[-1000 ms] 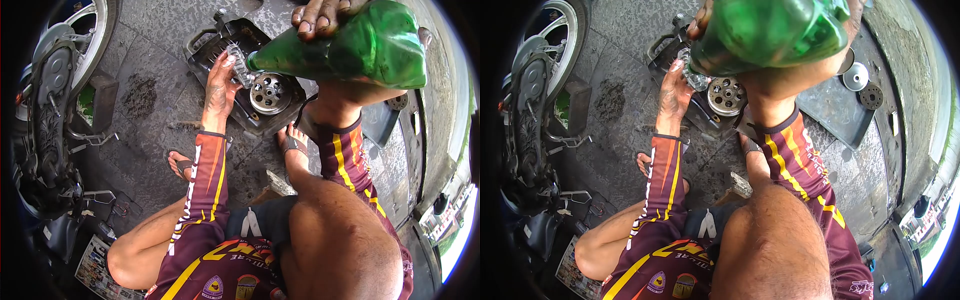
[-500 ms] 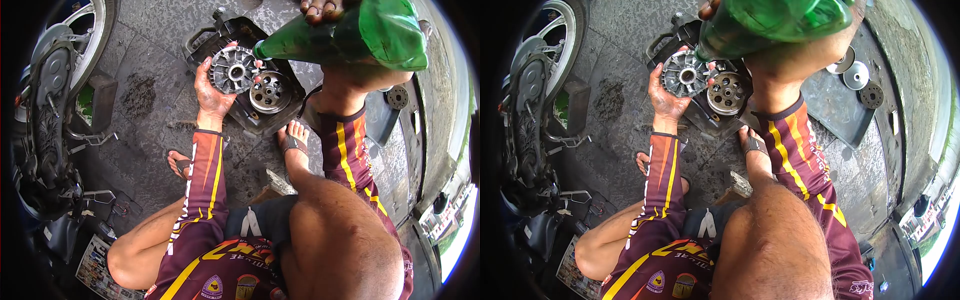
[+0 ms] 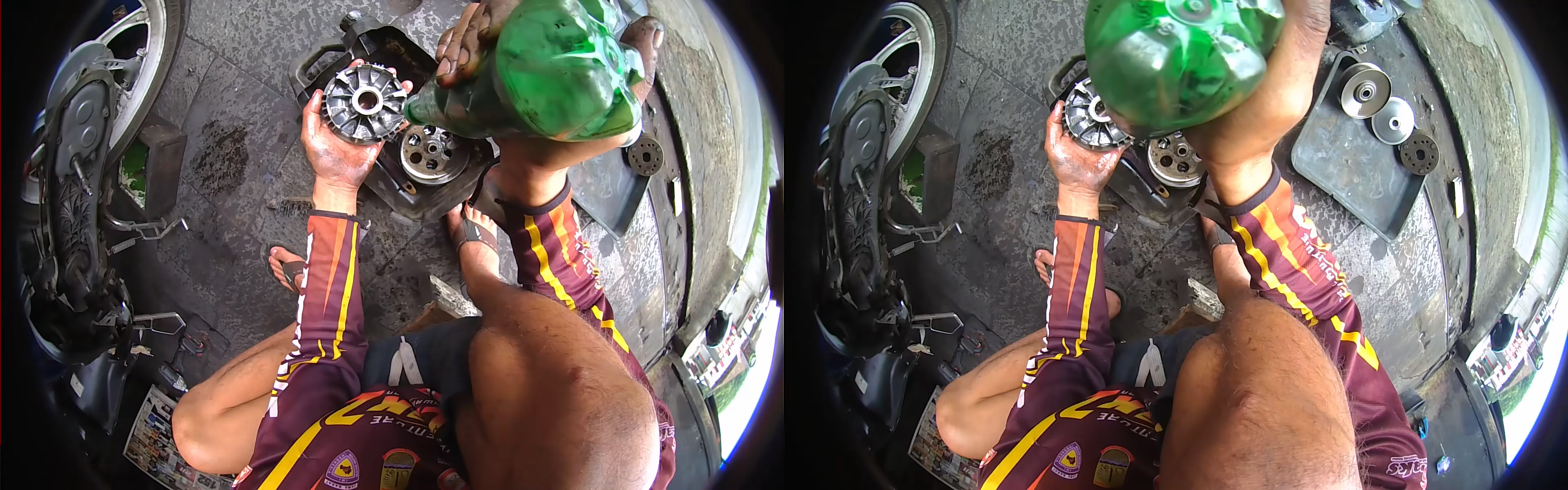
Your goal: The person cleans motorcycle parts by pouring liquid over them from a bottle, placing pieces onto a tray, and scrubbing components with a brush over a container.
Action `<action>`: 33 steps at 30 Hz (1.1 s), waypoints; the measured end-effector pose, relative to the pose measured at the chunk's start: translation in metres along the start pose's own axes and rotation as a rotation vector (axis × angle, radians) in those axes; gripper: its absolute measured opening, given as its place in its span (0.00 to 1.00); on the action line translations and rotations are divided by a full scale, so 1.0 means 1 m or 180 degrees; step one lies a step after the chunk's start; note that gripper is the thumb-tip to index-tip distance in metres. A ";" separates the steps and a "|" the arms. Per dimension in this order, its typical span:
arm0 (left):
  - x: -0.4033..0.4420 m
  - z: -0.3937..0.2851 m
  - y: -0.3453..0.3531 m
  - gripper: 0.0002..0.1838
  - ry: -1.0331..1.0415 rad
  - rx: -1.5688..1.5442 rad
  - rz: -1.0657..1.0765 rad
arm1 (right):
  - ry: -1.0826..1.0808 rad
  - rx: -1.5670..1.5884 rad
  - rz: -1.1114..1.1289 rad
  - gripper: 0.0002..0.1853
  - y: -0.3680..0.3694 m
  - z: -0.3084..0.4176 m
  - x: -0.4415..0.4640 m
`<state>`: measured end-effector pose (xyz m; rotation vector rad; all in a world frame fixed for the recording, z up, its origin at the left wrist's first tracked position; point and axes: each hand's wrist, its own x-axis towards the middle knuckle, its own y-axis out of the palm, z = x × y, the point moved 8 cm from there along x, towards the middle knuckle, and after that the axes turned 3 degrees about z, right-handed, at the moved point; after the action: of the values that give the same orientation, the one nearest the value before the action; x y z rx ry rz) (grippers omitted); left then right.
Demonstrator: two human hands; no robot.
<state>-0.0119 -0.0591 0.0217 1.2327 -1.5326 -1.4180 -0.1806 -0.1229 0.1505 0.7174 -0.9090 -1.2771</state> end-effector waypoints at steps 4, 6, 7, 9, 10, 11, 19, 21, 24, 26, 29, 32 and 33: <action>-0.002 0.001 -0.004 0.28 0.0026 -0.0001 -0.0187 | 0.0026 0.0004 -0.0013 0.41 0.001 -0.003 -0.004; -0.002 0.000 -0.006 0.28 0.0054 -0.0067 -0.0236 | 0.0027 -0.0006 -0.0022 0.41 0.001 -0.005 -0.005; -0.003 0.000 -0.006 0.28 0.0057 -0.0067 -0.0237 | 0.0028 -0.0018 -0.0027 0.41 0.001 -0.005 -0.005; -0.002 -0.001 -0.004 0.28 0.0083 -0.0134 -0.0160 | 0.0024 -0.0017 -0.0044 0.41 0.001 -0.006 -0.006; -0.002 0.000 0.003 0.27 0.0091 -0.0034 -0.0031 | 0.0035 -0.0022 -0.0044 0.41 0.001 -0.007 -0.007; -0.002 0.000 0.006 0.27 0.0091 -0.0035 -0.0032 | 0.0032 -0.0025 -0.0039 0.41 0.002 -0.007 -0.007; 0.000 0.006 0.018 0.32 0.0054 -0.0755 0.0404 | 0.0056 -0.0051 -0.0057 0.41 0.002 -0.008 -0.009; 0.001 0.006 0.026 0.35 0.0020 -0.0998 0.0679 | 0.0067 -0.0072 -0.0053 0.40 0.004 -0.010 -0.012; 0.002 0.002 -0.010 0.34 0.0250 0.0183 -0.0656 | 0.0059 -0.0077 -0.0039 0.40 0.005 -0.008 -0.013; 0.002 0.002 -0.017 0.34 0.0241 0.0155 -0.0695 | 0.0059 -0.0091 -0.0037 0.40 0.005 -0.009 -0.014; -0.001 0.003 -0.020 0.33 0.0194 -0.0006 -0.0684 | 0.0045 -0.0067 -0.0067 0.40 0.005 -0.009 -0.013; -0.003 0.005 -0.022 0.33 0.0146 0.0129 -0.0886 | 0.0023 -0.0037 -0.0104 0.40 0.003 -0.010 -0.011; -0.005 0.003 -0.025 0.33 0.0187 0.0533 -0.1187 | 0.0014 -0.0011 -0.0142 0.40 0.001 -0.009 -0.009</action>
<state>-0.0088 -0.0521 -0.0024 1.7169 -1.4564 -1.4878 -0.1730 -0.1143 0.1455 0.7409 -0.8915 -1.3157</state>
